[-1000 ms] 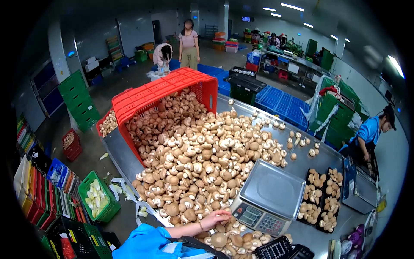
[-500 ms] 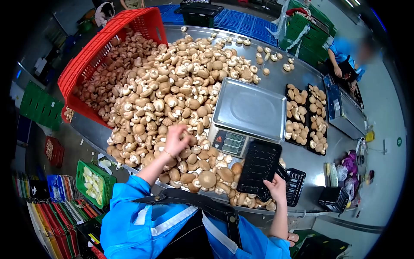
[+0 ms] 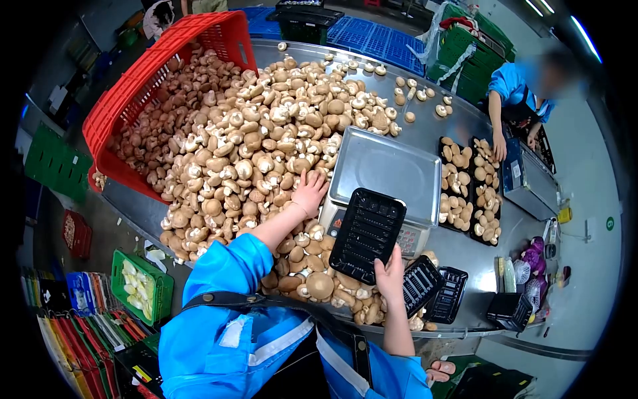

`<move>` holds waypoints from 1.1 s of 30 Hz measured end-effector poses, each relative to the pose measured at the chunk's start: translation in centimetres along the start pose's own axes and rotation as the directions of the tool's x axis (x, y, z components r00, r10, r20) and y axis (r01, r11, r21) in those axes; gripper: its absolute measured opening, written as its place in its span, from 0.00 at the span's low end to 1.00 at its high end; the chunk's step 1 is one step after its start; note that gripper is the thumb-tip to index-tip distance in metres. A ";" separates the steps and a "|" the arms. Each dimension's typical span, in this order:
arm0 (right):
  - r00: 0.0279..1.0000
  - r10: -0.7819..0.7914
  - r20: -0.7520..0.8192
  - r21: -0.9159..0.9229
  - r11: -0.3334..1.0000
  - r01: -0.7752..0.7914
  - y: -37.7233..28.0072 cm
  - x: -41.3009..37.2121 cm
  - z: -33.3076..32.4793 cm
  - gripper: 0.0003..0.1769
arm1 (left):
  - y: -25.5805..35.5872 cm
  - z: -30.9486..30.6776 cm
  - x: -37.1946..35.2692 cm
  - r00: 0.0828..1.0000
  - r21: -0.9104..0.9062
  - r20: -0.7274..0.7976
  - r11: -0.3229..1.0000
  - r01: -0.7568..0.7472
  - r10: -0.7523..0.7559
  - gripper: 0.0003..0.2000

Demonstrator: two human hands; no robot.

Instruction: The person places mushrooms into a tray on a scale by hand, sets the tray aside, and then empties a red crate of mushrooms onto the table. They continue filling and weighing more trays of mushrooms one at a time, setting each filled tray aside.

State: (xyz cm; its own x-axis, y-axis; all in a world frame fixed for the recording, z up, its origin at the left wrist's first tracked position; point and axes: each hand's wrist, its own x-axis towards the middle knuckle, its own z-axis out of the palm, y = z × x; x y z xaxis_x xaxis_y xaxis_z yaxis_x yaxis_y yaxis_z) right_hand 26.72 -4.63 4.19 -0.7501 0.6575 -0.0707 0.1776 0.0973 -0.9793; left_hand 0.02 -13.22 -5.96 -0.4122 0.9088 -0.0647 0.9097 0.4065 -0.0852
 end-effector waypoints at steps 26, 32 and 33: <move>0.966 0.210 0.151 -0.524 0.845 -0.102 0.2 12.4 15.6 0.47 | -4.9 -6.4 -11.4 0.911 -0.368 -0.302 0.916 0.158 -0.279 0.40; 0.975 0.124 0.184 -0.319 0.946 -0.060 4.4 10.5 16.1 0.48 | -2.9 -3.2 -16.0 0.798 -0.579 -0.165 0.712 0.398 -0.580 0.46; 0.983 0.109 0.147 -0.324 0.945 -0.056 4.8 11.2 16.8 0.48 | -3.1 -3.2 -15.7 0.799 -0.571 -0.117 0.699 0.432 -0.590 0.46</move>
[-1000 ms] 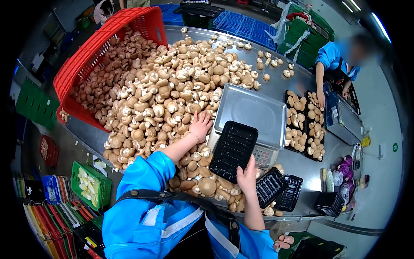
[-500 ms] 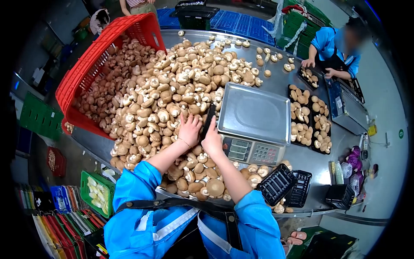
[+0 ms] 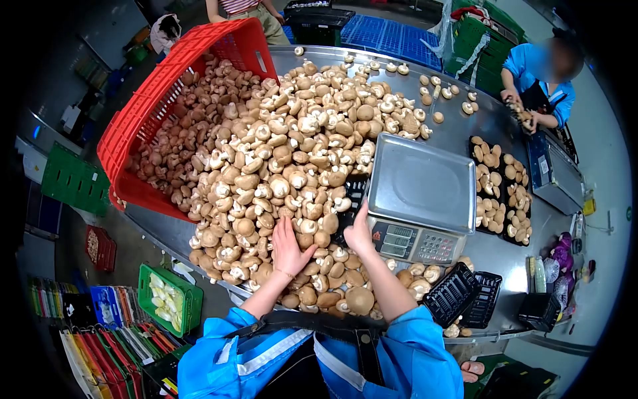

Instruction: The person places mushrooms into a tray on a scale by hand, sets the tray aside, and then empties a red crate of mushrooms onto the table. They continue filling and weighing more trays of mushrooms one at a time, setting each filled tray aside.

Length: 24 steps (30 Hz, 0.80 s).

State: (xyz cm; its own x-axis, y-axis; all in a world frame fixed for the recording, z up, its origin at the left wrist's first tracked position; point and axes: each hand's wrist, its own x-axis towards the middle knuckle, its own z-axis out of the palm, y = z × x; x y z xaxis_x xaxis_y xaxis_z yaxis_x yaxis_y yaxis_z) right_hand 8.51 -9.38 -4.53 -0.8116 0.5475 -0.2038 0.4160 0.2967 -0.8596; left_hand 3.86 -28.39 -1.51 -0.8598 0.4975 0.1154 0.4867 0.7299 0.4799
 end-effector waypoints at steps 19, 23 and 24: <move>0.948 0.159 -0.275 0.305 0.950 -0.071 -1.5 2.0 3.2 0.40 | 0.0 -0.1 4.7 0.988 -0.147 0.134 0.985 0.095 -0.075 0.56; 0.975 0.219 -0.045 0.402 0.897 -0.182 0.0 1.9 1.1 0.42 | -0.8 0.0 5.1 0.975 -0.111 0.216 0.992 0.066 -0.041 0.58; 0.982 0.188 0.005 0.383 0.907 -0.176 0.1 1.7 0.6 0.42 | -0.7 0.0 5.5 0.964 -0.105 0.261 0.991 0.080 -0.050 0.59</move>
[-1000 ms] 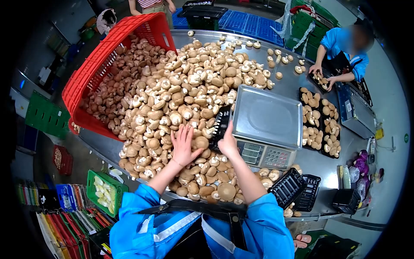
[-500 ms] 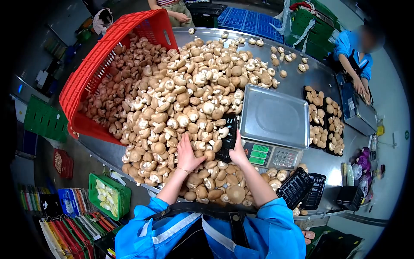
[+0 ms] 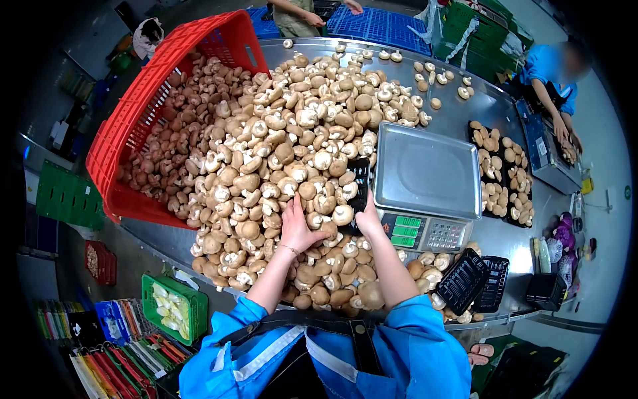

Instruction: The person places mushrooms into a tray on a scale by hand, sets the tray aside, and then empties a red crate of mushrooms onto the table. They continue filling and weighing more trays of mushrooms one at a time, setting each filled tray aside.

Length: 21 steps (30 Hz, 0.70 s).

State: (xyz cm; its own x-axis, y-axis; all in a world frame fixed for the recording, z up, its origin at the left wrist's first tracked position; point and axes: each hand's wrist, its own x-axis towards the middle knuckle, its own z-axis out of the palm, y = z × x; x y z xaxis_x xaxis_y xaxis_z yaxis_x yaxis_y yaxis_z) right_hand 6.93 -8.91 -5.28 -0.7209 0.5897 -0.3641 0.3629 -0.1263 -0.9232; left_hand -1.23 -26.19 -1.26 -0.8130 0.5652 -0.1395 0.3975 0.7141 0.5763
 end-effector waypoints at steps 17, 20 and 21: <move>0.947 0.012 0.321 0.512 0.839 -0.185 2.5 1.3 0.3 0.40 | 2.3 -1.1 3.7 0.993 -0.191 0.114 0.980 0.050 -0.029 0.64; 0.949 -0.012 0.316 0.509 0.846 -0.158 3.7 4.7 2.1 0.32 | 2.6 -1.6 4.0 0.992 -0.226 0.117 0.972 0.070 -0.044 0.64; 0.954 -0.042 0.296 0.479 0.871 -0.110 3.3 5.5 2.6 0.27 | 2.8 -1.7 4.5 0.992 -0.248 0.112 0.965 0.086 -0.059 0.63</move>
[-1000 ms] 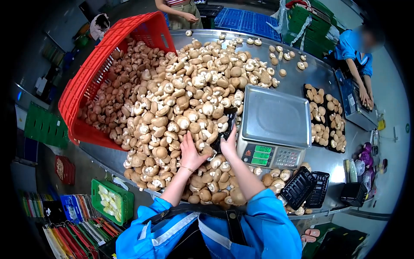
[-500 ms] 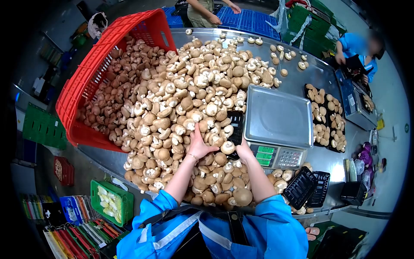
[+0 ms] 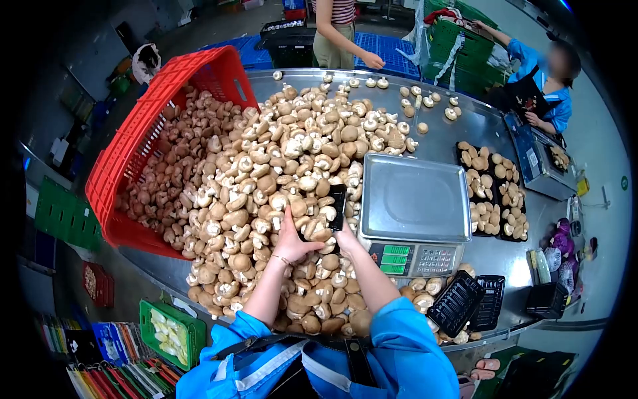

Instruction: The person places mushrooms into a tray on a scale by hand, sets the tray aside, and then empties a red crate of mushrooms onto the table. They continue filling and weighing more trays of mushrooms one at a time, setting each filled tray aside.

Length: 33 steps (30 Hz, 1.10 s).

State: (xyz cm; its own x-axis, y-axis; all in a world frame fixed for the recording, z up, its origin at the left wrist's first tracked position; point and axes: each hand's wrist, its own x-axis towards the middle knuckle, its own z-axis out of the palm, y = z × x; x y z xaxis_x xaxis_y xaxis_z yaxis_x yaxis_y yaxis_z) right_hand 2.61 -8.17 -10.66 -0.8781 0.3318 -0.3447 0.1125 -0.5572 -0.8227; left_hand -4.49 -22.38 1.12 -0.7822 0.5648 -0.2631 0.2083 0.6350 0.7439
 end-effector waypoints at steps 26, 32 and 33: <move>0.997 0.044 0.062 0.345 0.937 -0.063 -6.3 -6.6 2.2 0.21 | 4.2 -0.2 -4.6 0.891 -0.019 -0.310 0.935 -0.354 0.331 0.45; 0.997 -0.063 0.051 0.330 0.943 0.043 -11.5 -6.7 -1.4 0.22 | 6.1 2.6 -1.3 0.853 -0.168 -0.270 0.850 -0.499 0.447 0.37; 0.997 -0.070 0.042 0.257 0.965 0.057 -12.4 -6.5 -2.8 0.22 | 5.9 3.8 -0.1 0.902 -0.360 -0.199 0.828 -0.431 0.383 0.35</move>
State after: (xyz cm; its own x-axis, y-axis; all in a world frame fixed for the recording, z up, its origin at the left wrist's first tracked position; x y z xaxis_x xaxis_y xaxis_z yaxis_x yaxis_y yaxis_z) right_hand 8.24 -1.33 0.56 -0.9027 0.3374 -0.2669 -0.0609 -0.7144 -0.6971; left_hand -0.92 -16.68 3.18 -0.7428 0.6475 0.1701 0.2981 0.0924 0.9500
